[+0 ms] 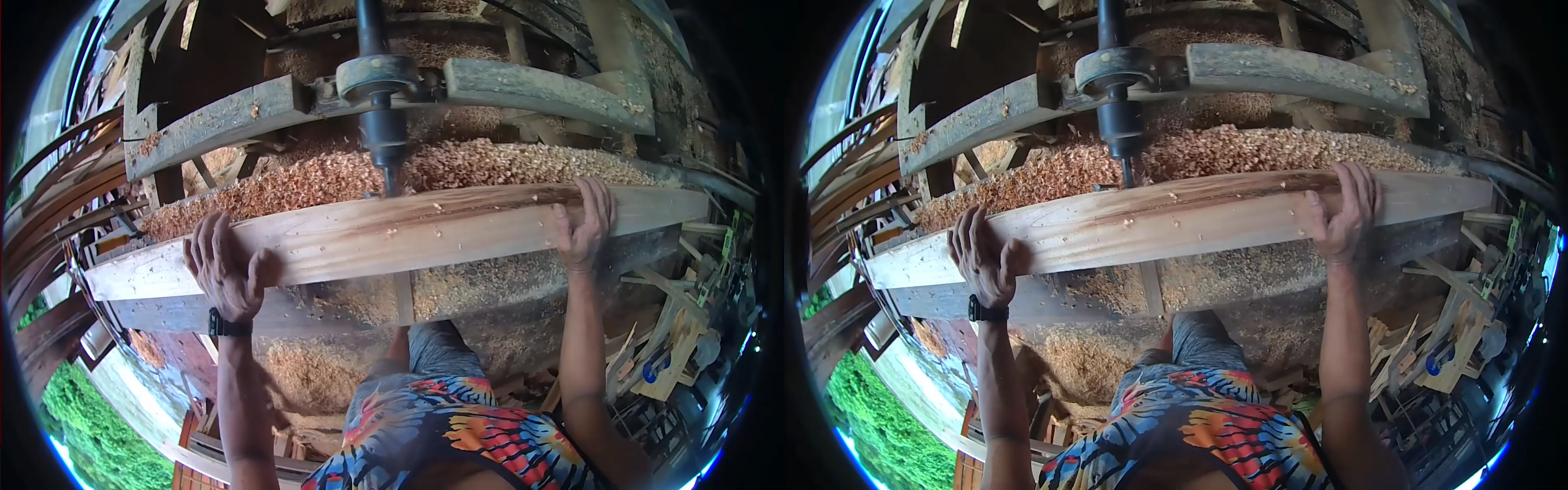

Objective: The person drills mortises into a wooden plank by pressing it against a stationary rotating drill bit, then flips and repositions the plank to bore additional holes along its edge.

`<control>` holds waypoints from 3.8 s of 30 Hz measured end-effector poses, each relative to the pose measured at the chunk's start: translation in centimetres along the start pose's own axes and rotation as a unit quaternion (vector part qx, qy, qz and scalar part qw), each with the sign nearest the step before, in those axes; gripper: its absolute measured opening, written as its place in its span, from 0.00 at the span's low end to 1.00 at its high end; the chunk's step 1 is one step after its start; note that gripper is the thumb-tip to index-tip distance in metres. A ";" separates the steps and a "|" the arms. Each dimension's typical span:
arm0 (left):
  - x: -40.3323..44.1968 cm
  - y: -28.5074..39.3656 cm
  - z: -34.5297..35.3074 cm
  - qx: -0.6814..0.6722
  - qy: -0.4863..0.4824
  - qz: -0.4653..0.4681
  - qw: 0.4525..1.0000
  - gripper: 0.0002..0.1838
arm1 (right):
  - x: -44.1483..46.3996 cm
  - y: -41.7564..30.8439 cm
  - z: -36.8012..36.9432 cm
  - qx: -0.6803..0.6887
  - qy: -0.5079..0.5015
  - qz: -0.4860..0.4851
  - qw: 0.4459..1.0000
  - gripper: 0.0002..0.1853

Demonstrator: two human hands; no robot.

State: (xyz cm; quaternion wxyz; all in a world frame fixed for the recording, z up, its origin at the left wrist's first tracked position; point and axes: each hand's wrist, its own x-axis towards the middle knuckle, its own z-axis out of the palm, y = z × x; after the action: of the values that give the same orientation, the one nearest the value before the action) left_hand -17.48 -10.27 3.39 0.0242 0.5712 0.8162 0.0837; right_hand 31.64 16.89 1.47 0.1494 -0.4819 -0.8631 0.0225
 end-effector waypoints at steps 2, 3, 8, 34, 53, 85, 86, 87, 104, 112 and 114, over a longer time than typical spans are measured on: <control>0.0 -0.4 -0.7 -0.013 -0.034 0.021 0.999 0.55 | -0.5 0.3 0.2 0.006 0.008 0.008 1.000 0.31; -0.1 -1.0 -1.1 -0.021 -0.048 0.034 0.998 0.59 | -0.6 0.4 0.5 0.015 0.013 0.013 1.000 0.31; -1.3 -0.2 -3.1 -0.002 -0.143 0.024 0.989 0.78 | -2.0 0.4 0.4 0.028 0.031 0.010 0.999 0.32; -2.9 -1.4 -2.1 -0.051 -0.070 0.116 0.990 0.57 | -4.4 1.4 -0.6 0.017 -0.003 -0.014 1.000 0.37; 2.8 -2.8 -2.0 -0.063 -0.062 0.151 0.985 0.62 | -1.1 0.6 0.0 0.004 0.007 0.002 1.000 0.30; -2.6 -0.8 -2.2 -0.058 -0.077 0.110 0.989 0.56 | -4.6 1.7 -0.7 0.011 -0.009 -0.003 1.000 0.32; -2.2 -0.9 -2.3 -0.057 -0.082 0.114 0.988 0.57 | -4.6 1.8 -0.6 0.009 -0.009 -0.003 1.000 0.32; -1.9 -1.0 -2.4 -0.056 -0.088 0.118 0.988 0.57 | -4.4 1.7 -0.5 0.006 -0.008 0.001 1.000 0.31; -0.2 -3.2 -2.4 -0.058 -0.101 0.142 0.983 0.64 | -2.9 0.4 -0.3 -0.005 0.001 -0.007 1.000 0.31; 3.9 -3.7 -2.4 -0.066 -0.095 0.184 0.976 0.63 | -1.7 0.5 0.2 -0.009 0.004 0.010 1.000 0.32; 3.7 -3.8 -2.3 -0.061 -0.101 0.179 0.977 0.63 | -1.2 0.7 0.5 -0.007 0.008 0.010 1.000 0.32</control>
State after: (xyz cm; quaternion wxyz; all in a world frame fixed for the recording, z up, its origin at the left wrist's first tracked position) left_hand -22.63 -8.37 5.24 0.1256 0.7111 0.6874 0.0785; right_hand 32.69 16.35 0.60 0.1524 -0.4918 -0.8571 0.0141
